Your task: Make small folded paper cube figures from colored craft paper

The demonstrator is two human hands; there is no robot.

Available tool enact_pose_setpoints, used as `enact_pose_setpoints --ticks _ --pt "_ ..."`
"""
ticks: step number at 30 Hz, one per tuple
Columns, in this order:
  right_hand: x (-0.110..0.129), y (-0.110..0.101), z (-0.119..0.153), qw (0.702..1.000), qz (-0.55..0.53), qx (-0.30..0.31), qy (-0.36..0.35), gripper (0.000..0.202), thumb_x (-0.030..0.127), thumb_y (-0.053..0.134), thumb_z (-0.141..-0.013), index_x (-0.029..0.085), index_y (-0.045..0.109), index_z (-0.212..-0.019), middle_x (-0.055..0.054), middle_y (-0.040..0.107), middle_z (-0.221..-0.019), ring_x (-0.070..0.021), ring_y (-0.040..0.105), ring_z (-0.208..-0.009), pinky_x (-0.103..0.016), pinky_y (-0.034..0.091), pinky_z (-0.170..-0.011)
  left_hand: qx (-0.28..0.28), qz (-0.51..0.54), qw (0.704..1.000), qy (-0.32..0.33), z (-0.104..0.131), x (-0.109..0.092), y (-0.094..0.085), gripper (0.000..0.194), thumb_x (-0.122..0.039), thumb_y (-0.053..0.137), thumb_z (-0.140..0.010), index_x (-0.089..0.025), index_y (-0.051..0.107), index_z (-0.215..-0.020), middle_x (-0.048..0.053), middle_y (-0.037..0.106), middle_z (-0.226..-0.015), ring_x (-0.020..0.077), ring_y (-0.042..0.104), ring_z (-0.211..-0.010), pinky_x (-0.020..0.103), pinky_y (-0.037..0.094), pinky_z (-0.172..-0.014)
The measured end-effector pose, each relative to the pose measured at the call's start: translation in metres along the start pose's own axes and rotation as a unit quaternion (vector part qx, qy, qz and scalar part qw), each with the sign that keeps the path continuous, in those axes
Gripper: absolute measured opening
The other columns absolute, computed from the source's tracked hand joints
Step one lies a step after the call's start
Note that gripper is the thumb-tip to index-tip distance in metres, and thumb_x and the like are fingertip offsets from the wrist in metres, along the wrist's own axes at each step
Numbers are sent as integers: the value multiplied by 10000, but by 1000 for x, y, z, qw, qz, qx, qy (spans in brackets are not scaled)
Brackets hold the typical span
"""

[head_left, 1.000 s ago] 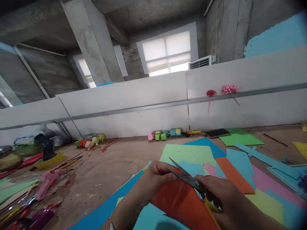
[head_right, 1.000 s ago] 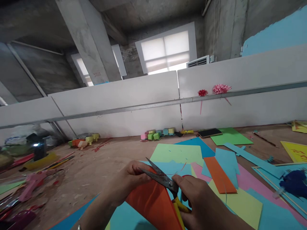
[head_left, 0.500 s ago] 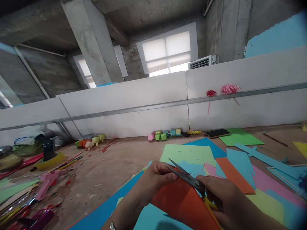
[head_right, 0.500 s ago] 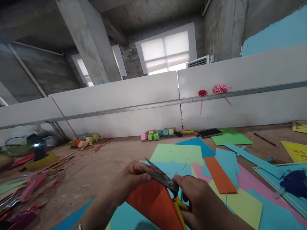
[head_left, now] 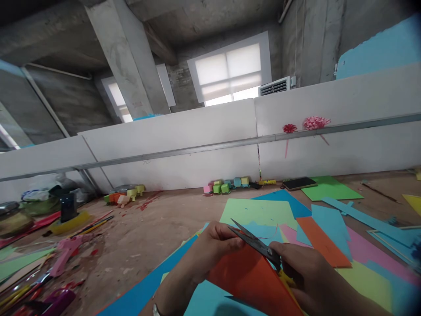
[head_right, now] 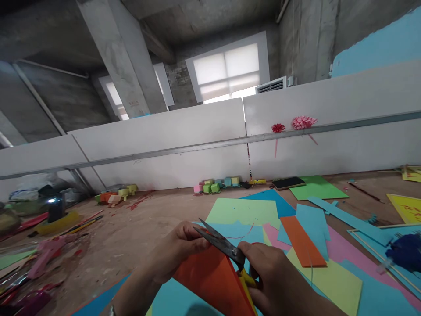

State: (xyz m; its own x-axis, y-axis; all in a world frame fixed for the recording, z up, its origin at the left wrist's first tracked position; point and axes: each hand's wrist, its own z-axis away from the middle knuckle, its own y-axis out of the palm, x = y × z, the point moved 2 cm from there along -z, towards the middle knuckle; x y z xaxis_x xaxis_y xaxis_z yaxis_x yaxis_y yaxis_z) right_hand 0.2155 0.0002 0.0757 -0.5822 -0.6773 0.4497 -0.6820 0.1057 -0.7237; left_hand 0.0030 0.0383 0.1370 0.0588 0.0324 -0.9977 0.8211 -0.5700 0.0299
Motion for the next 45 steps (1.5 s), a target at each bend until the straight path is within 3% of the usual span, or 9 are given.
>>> enact_pose_setpoints --ticks 13,22,27,30,32,35,38,42,45 --pt "-3 3 1 1000 4 -15 -1 261 169 556 -817 205 618 -1067 -49 660 -788 -175 583 -656 -254 428 -582 -23 -11 999 -25 0 6 -5 310 -431 819 -695 -160 821 -846 95 768 -843 229 647 -848 322 459 -851" --pt "-2 5 -2 1000 -6 -6 7 166 166 465 -860 198 614 -925 -39 643 -718 -164 567 -624 -251 391 -558 -35 5 999 -33 1 4 -2 272 -413 847 -654 -159 811 -745 83 760 -780 205 653 -806 290 478 -813" --pt "-5 -11 -13 984 -99 9 148 194 361 591 -834 201 646 -929 -18 636 -697 -156 570 -595 -253 433 -547 -42 25 996 -74 1 7 -5 314 -439 836 -665 -146 802 -774 80 747 -715 174 643 -667 263 481 -656" --pt "-12 -28 -20 930 -227 -3 289 407 495 600 -813 174 618 -1063 -25 631 -694 -179 597 -588 -273 472 -500 -55 -12 997 -58 -1 7 -7 332 -470 803 -702 -147 793 -779 69 740 -723 162 628 -671 250 468 -643" --pt "-13 -36 -23 898 -300 2 323 507 512 658 -765 154 583 -1117 -43 656 -743 -201 641 -655 -286 515 -536 -67 -44 996 -43 -2 6 -7 342 -485 781 -721 -147 784 -769 61 732 -727 154 610 -674 242 458 -635" --pt "-11 -38 -25 894 -325 43 305 448 352 766 -647 164 591 -1014 -48 682 -809 -200 664 -754 -289 543 -664 -96 -67 993 -30 -3 7 -7 357 -501 771 -721 -146 769 -759 53 722 -734 150 591 -675 241 450 -632" --pt "-9 -29 -23 912 -295 58 280 291 229 707 -626 181 593 -889 -15 664 -746 -168 632 -691 -264 510 -609 -116 -77 990 -20 -5 7 -7 386 -523 759 -718 -143 767 -783 53 712 -730 160 585 -682 250 448 -629" --pt "-11 -25 -22 932 -271 2 239 219 209 627 -665 175 631 -882 -11 647 -738 -157 605 -682 -260 496 -603 -116 -94 989 -18 -8 5 -10 400 -511 744 -715 -144 763 -872 45 704 -756 172 591 -698 264 453 -638" --pt "-14 -34 -24 932 -259 -44 251 253 230 635 -674 168 657 -919 -26 662 -769 -172 615 -704 -270 512 -604 -111 -160 979 -52 -9 4 -15 322 -328 825 -586 -152 753 -847 13 684 -731 150 565 -650 233 406 -569"
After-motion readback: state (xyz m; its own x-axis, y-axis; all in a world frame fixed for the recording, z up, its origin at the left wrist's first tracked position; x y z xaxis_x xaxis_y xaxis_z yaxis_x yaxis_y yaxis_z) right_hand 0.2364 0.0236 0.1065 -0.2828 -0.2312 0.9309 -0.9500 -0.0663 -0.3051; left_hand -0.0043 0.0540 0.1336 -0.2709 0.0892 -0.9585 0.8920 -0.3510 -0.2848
